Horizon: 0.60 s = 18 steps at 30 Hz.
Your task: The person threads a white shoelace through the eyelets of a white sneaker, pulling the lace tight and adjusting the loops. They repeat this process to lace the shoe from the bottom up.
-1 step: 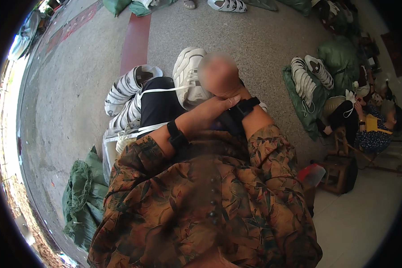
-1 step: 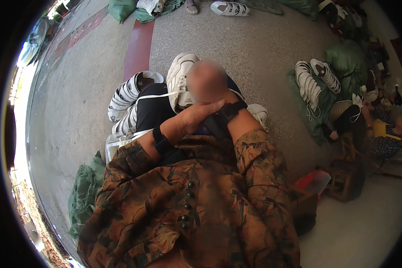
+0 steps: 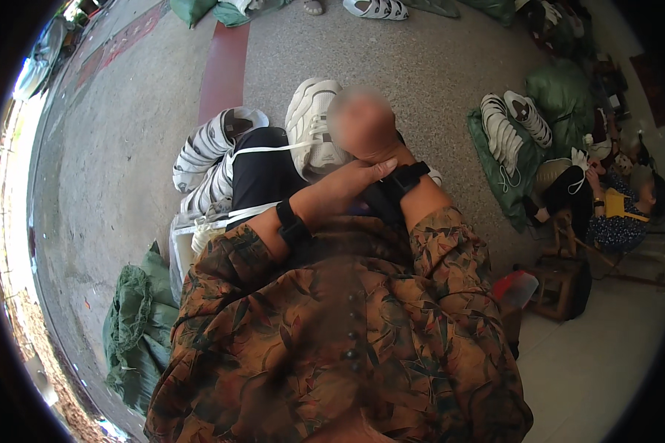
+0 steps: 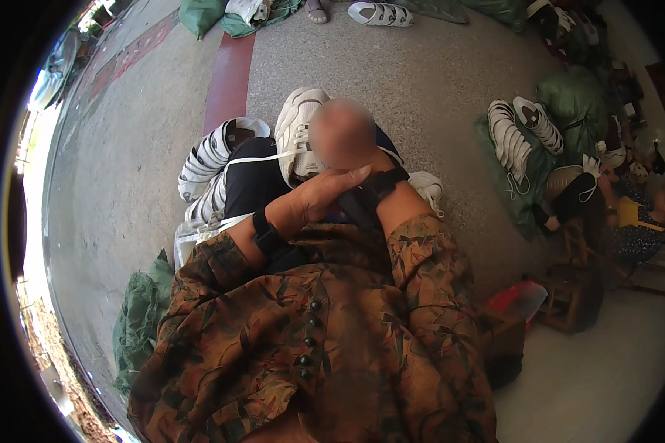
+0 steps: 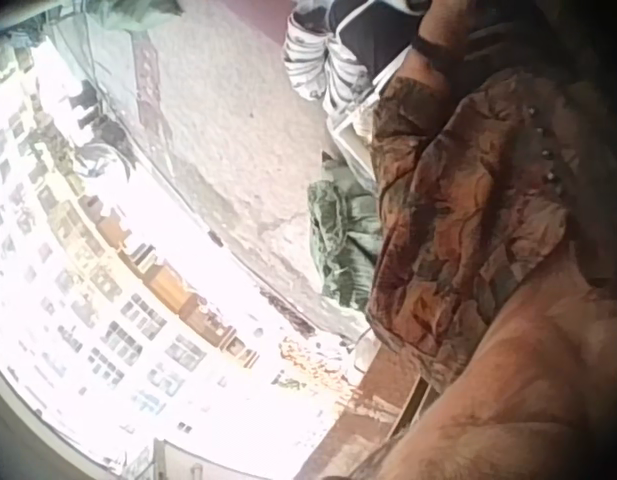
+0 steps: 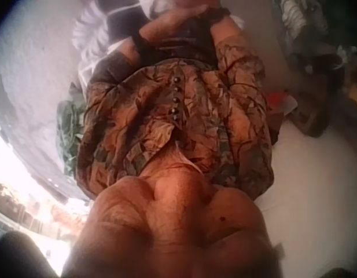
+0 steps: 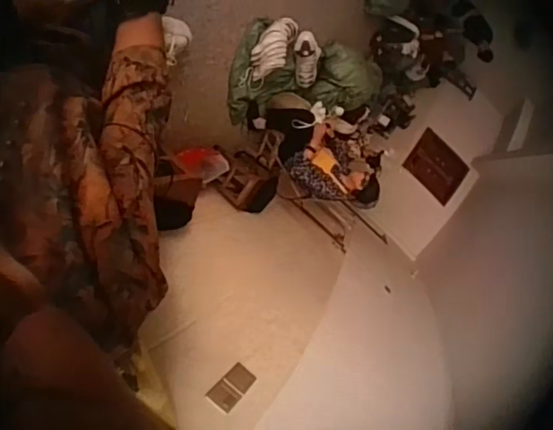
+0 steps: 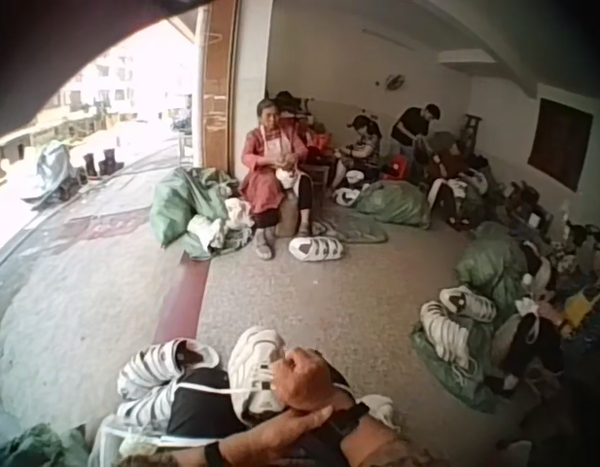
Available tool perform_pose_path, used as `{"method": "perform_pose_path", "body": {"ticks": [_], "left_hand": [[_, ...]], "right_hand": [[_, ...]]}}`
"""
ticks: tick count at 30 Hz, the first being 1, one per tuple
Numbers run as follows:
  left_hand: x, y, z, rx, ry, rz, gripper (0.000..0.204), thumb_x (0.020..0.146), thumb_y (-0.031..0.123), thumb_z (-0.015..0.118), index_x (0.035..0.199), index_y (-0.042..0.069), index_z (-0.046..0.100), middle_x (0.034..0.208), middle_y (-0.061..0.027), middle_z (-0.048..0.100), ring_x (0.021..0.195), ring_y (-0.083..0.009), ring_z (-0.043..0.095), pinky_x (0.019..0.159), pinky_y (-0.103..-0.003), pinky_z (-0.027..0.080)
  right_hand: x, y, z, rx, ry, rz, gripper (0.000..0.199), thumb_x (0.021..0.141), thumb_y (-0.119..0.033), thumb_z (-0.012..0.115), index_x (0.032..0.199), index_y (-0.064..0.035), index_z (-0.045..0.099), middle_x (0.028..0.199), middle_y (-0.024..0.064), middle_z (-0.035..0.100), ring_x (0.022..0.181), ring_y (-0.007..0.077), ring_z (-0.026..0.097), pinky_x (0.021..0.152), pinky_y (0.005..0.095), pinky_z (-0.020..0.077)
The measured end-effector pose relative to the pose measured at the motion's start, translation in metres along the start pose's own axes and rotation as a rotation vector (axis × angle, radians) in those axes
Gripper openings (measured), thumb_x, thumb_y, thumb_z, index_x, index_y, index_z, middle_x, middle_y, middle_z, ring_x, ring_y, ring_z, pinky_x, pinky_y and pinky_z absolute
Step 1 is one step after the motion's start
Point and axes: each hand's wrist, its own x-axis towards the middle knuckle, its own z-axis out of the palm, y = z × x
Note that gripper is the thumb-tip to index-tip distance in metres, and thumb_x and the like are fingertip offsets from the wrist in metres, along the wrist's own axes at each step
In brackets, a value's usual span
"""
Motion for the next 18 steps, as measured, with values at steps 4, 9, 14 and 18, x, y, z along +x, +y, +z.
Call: {"method": "perform_pose_path", "body": {"ticks": [4, 9, 14, 18], "left_hand": [[-0.011, 0.004, 0.003, -0.012, -0.188, 0.08, 0.068, 0.082, 0.04, 0.067, 0.131, 0.002, 0.04, 0.113, -0.005, 0.054, 0.098, -0.0141, 0.052, 0.078, -0.032, 0.049], [-0.007, -0.004, -0.001, -0.032, -0.126, 0.115, 0.069, 0.079, 0.017, 0.072, 0.134, 0.0, 0.034, 0.12, -0.0083, 0.051, 0.093, -0.0128, 0.059, 0.076, -0.024, 0.052], [-0.024, 0.01, -0.026, 0.019, 0.03, 0.116, 0.044, 0.086, 0.013, 0.064, 0.123, -0.001, 0.046, 0.105, -0.0086, 0.06, 0.083, -0.0132, 0.062, 0.068, -0.024, 0.052], [-0.042, 0.007, -0.067, 0.197, 0.263, 0.358, 0.024, 0.088, 0.013, 0.061, 0.107, -0.001, 0.057, 0.086, -0.0058, 0.065, 0.078, -0.0126, 0.063, 0.066, -0.023, 0.051]], "right_hand": [[0.003, 0.004, 0.002, 0.068, 0.117, 0.338, 0.015, 0.072, -0.006, 0.06, 0.062, -0.0042, 0.049, 0.06, 0.0097, 0.05, 0.051, 0.026, 0.053, 0.046, 0.0374, 0.0423], [0.0, 0.026, 0.006, 0.289, 0.088, 0.724, 0.015, 0.075, -0.005, 0.062, 0.063, -0.0047, 0.052, 0.056, 0.0049, 0.052, 0.052, 0.0175, 0.055, 0.046, 0.0326, 0.0404], [-0.023, 0.045, -0.003, 1.423, 0.338, 1.564, 0.009, 0.081, -0.006, 0.06, 0.074, -0.0063, 0.055, 0.066, 0.0039, 0.056, 0.065, 0.0165, 0.058, 0.057, 0.0278, 0.0472], [-0.046, 0.047, -0.005, 1.415, 0.34, 1.637, 0.007, 0.078, -0.007, 0.061, 0.075, -0.0069, 0.055, 0.068, 0.0038, 0.056, 0.064, 0.0159, 0.058, 0.06, 0.0268, 0.0466]]}}
